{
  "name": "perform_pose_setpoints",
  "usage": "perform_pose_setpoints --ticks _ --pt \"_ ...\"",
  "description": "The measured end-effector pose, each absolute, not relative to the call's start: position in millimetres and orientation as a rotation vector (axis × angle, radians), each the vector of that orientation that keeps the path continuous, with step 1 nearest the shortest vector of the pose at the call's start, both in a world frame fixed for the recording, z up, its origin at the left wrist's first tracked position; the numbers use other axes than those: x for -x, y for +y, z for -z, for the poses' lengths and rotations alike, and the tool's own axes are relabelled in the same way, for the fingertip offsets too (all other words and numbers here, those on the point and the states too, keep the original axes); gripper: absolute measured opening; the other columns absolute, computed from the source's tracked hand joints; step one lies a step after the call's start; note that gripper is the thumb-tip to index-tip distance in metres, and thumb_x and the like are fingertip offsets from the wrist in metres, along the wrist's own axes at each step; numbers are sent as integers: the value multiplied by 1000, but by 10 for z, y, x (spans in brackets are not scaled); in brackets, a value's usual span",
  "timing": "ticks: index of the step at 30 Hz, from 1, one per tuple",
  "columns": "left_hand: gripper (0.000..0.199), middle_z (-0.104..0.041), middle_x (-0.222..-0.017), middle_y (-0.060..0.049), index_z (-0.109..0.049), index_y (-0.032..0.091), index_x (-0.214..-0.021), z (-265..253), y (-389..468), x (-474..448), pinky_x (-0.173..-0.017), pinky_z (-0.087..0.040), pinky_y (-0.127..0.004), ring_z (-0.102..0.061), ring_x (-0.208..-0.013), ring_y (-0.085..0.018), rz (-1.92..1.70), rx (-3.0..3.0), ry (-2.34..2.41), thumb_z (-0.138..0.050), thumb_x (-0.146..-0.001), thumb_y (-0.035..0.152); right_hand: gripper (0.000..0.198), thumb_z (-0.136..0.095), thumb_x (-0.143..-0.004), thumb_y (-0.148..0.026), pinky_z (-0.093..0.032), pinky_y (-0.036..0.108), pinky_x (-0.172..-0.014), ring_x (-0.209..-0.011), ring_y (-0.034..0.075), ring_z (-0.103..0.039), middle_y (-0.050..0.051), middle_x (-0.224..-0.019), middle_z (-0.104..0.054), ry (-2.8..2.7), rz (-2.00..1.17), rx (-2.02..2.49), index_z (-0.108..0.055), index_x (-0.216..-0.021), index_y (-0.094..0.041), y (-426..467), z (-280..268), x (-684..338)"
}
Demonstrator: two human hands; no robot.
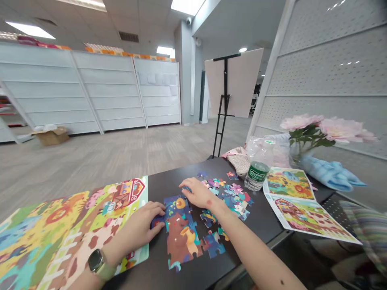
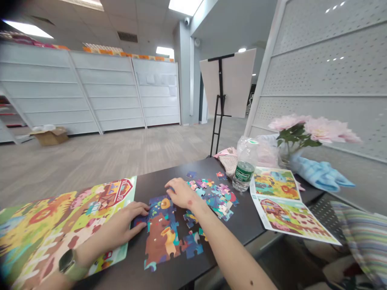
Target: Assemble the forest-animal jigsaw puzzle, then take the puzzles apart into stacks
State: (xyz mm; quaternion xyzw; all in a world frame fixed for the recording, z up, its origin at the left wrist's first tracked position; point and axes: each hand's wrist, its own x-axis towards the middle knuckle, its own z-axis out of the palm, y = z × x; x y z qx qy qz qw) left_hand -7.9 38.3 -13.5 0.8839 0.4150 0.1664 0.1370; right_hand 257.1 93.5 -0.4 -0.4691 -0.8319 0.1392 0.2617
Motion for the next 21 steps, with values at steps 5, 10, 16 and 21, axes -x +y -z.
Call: perform_pose_setpoints --ticks 5,10,16,21 --pt "19 -67 -115 -5 -69 26 -106 96 329 93 -93 -47 -37 -60 -104 -24 -491 -2581 1149 -57 -91 25 45 -37 -86 -10 -43 41 -106 -118 23 -60 11 -125 -68 -1924 -171 1615 -67 -118 -17 740 -104 -3432" --pt "14 -67 -109 -5 -72 24 -98 95 296 86 -90 -47 -36 -61 -100 -25 -533 -2571 1235 -62 -88 25 42 -42 -79 -21 -48 51 -102 -110 32 -67 15 -114 -73 -1834 -108 1850 -74 -105 -14 316 50 -4284" --pt "17 -67 -106 -6 -73 23 -102 169 301 95 -90 -48 -37 -60 -99 -25 -650 -2521 1227 -63 -89 26 46 -44 -85 -41 -43 54 -111 -124 32 -60 12 -128 -68 -1857 90 1864 -73 -112 -19 -218 721 -4790" --pt "37 -67 -113 -4 -73 23 -103 170 370 171 -98 -47 -32 -60 -106 -20 -683 -2469 1114 -45 -89 5 50 -52 -78 -54 -47 54 -104 -112 37 -66 16 -117 -72 -1873 163 1825 -73 -106 -18 -264 837 -5038"
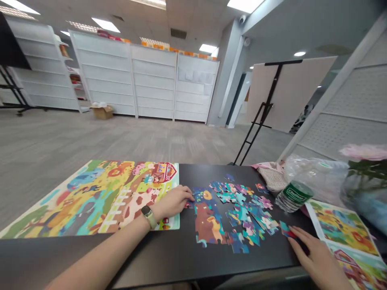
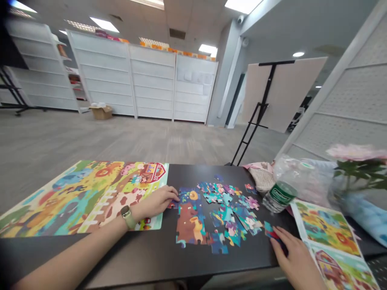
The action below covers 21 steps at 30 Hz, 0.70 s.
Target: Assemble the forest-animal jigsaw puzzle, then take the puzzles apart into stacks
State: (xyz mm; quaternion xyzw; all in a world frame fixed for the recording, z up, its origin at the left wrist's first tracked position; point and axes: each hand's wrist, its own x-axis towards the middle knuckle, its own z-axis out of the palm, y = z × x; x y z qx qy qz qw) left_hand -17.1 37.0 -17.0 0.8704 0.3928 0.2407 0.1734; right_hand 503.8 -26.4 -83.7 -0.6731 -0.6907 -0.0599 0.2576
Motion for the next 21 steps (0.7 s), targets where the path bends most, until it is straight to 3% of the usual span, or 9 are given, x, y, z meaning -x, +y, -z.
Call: perform_pose_setpoints --ticks 6,10,12,17,21 --pt "35 -63 -119 -6 -70 22 -112 136 372 218 -101 -46 -34 -60 -110 -21 -669 -2462 1056 -46 -91 9 69 -61 -68 -64 -54 49 -86 -101 36 -67 17 -113 -69 -1693 -6 1896 -69 -117 -16 -113 655 -4930" --pt "28 -63 -122 -7 -70 25 -115 103 342 243 -102 -43 -38 -57 -113 -25 -631 -2497 993 -58 -90 21 66 -55 -73 -65 -54 46 -80 -74 26 -67 11 -97 -67 -1427 78 1945 -69 -116 -17 -213 539 -4717" --pt "33 -61 -125 -7 -70 27 -119 88 328 252 -102 -42 -40 -56 -114 -27 -586 -2536 953 -68 -86 30 60 -57 -73 -65 -53 46 -79 -71 25 -65 8 -88 -67 -1296 40 1931 -70 -111 -19 -327 453 -4529" --pt "37 -58 -125 -9 -69 28 -121 107 266 182 -101 -42 -41 -55 -113 -29 -575 -2571 991 -70 -86 40 45 -75 -72 -54 -59 35 -69 -74 22 -69 4 -87 -69 -1092 -524 1491 -64 -102 -22 -666 233 -3498" --pt "26 -59 -122 -9 -71 27 -116 69 202 114 -101 -41 -41 -54 -112 -27 -658 -2544 982 -62 -93 35 47 -73 -78 -50 -62 34 -66 -68 20 -68 3 -81 -67 -1264 -943 1298 -66 -115 -22 -819 241 -2486"
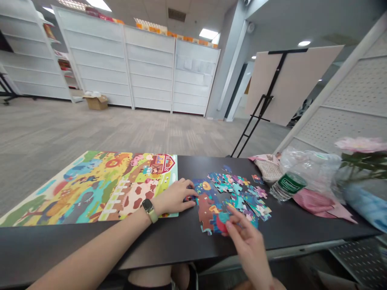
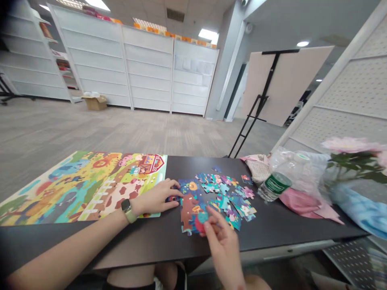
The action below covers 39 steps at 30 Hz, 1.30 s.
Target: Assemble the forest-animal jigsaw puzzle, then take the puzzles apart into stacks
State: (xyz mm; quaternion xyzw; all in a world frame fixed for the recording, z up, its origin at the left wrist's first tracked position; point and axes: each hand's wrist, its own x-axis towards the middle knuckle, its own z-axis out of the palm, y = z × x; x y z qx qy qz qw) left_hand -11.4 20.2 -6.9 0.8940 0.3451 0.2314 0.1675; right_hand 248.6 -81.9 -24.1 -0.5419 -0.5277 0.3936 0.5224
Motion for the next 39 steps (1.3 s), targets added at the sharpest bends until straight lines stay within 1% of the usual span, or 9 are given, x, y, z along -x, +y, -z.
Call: perform_pose_setpoints --ticks 4,11,13,17,20,23,28,32,39 --pt "20 -68 -106 -7 -72 22 -103 -42 139 87 -92 -46 -34 -60 -99 -23 -713 -2344 799 -62 -93 37 45 -72 -81 -51 -63 36 -70 -78 24 -71 7 -87 -71 -1294 -1020 1248 -68 -115 -22 -814 346 -2036" --pt "34 -67 -78 0 -66 19 -114 -26 58 5 -63 -48 -21 -62 -69 -14 -514 -1924 579 -72 -81 23 39 -65 -86 -52 -63 38 -72 -83 25 -71 8 -97 -71 -1300 -1073 1248 -69 -113 -24 -783 366 -2095" --pt "31 -69 -82 -1 -68 20 -114 -34 70 13 -65 -48 -22 -64 -71 -15 -502 -1929 560 -68 -83 20 38 -62 -88 -52 -63 37 -72 -82 24 -71 7 -93 -70 -1252 -1074 1223 -68 -113 -24 -788 362 -2132" --pt "34 -73 -104 -3 -73 25 -112 -116 83 30 -85 -50 -29 -67 -95 -19 -504 -2091 439 -51 -90 11 36 -62 -89 -50 -61 36 -74 -85 23 -71 8 -96 -70 -1200 -1099 1147 -67 -113 -24 -794 348 -2179" --pt "37 -73 -111 -3 -69 27 -119 -150 37 -4 -91 -48 -31 -66 -102 -21 -454 -2236 488 -52 -90 12 33 -61 -90 -48 -60 35 -74 -83 22 -70 8 -97 -70 -1220 -1103 1133 -67 -112 -24 -807 325 -2198" --pt "34 -71 -113 -4 -65 25 -120 -144 -35 -56 -90 -47 -31 -65 -102 -22 -448 -2362 595 -58 -88 15 32 -61 -90 -47 -59 33 -75 -83 21 -69 7 -96 -70 -1248 -1078 1142 -67 -112 -24 -824 305 -2207" --pt "13 -66 -99 -4 -66 24 -100 -143 -113 -98 -76 -48 -29 -64 -91 -23 -333 -2581 871 -64 -87 25 30 -59 -92 -47 -58 32 -77 -84 21 -70 7 -94 -70 -1269 -1062 1134 -67 -110 -23 -854 306 -2205" --pt "11 -62 -100 -3 -64 24 -96 -148 -135 -107 -76 -48 -30 -63 -91 -23 -289 -2622 938 -65 -86 28 27 -58 -94 -43 -57 30 -77 -85 20 -70 7 -97 -70 -1294 -1068 1130 -67 -109 -23 -884 323 -2201" --pt "43 -59 -109 -3 -59 24 -112 -107 -60 -85 -80 -48 -31 -60 -99 -24 -479 -2505 931 -79 -74 30 25 -53 -97 -41 -56 29 -77 -85 19 -69 7 -99 -69 -1389 -995 1172 -65 -109 -23 -900 377 -2210"
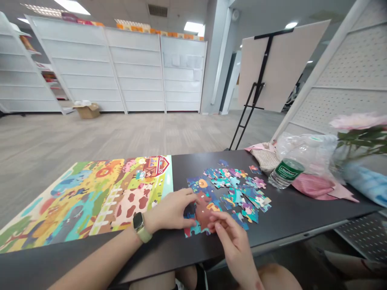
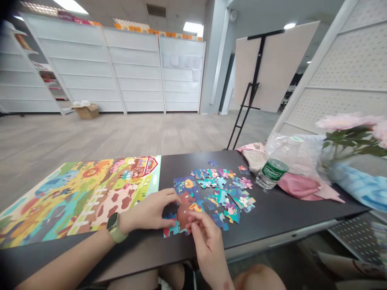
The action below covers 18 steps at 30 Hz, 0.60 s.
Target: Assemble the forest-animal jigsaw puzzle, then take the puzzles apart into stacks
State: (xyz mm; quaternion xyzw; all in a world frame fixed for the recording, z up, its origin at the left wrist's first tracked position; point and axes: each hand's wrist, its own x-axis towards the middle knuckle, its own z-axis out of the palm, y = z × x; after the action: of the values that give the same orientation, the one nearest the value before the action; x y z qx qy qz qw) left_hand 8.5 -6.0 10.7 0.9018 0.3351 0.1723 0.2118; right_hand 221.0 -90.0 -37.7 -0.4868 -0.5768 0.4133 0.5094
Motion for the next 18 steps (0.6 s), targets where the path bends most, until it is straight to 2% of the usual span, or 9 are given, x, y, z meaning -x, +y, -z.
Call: perform_pose_setpoints --ticks 5,8,10,13,15,17,18 --pt "47 -58 -109 -4 -61 24 -111 -64 -40 -95 -83 -49 -33 -58 -101 -25 -489 -2490 953 -84 -72 37 23 -46 -100 -34 -55 30 -79 -88 19 -67 7 -102 -67 -1564 -898 1199 -62 -112 -23 -904 358 -2211" --pt "56 -58 -113 -6 -61 25 -117 -92 -36 -85 -89 -47 -38 -54 -106 -28 -501 -2563 1019 -85 -70 43 22 -46 -98 -23 -51 34 -92 -105 21 -62 7 -113 -65 -1881 -739 1164 -61 -114 -25 -923 281 -2149" --pt "62 -57 -120 -8 -59 25 -124 -129 4 -31 -95 -45 -43 -51 -113 -31 -528 -2604 1051 -81 -73 50 24 -46 -95 -14 -48 38 -97 -108 22 -59 7 -113 -65 -2081 -605 1148 -62 -110 -25 -937 242 -2074" --pt "36 -57 -124 -9 -58 24 -126 -171 106 96 -100 -43 -43 -52 -114 -28 -580 -2572 1084 -57 -95 43 25 -48 -90 -8 -48 41 -92 -100 23 -60 6 -106 -66 -2217 -451 1180 -63 -102 -23 -956 238 -1952" --pt "29 -58 -123 -9 -59 23 -123 -169 161 164 -101 -44 -42 -55 -112 -26 -599 -2545 1116 -47 -100 35 23 -50 -87 -6 -49 41 -89 -97 23 -60 6 -104 -66 -2230 -407 1192 -63 -98 -22 -966 251 -1898" --pt "37 -56 -129 -11 -60 23 -125 -143 180 188 -104 -43 -45 -53 -117 -29 -556 -2565 1085 -57 -94 41 23 -50 -87 -6 -50 39 -87 -95 22 -61 5 -101 -67 -2218 -409 1158 -63 -98 -23 -967 248 -1904" --pt "48 -54 -133 -12 -59 24 -128 -124 175 183 -105 -41 -47 -51 -122 -31 -513 -2582 1049 -65 -88 48 24 -50 -88 -7 -51 37 -87 -96 22 -62 5 -102 -67 -2207 -424 1129 -63 -99 -23 -957 239 -1942"
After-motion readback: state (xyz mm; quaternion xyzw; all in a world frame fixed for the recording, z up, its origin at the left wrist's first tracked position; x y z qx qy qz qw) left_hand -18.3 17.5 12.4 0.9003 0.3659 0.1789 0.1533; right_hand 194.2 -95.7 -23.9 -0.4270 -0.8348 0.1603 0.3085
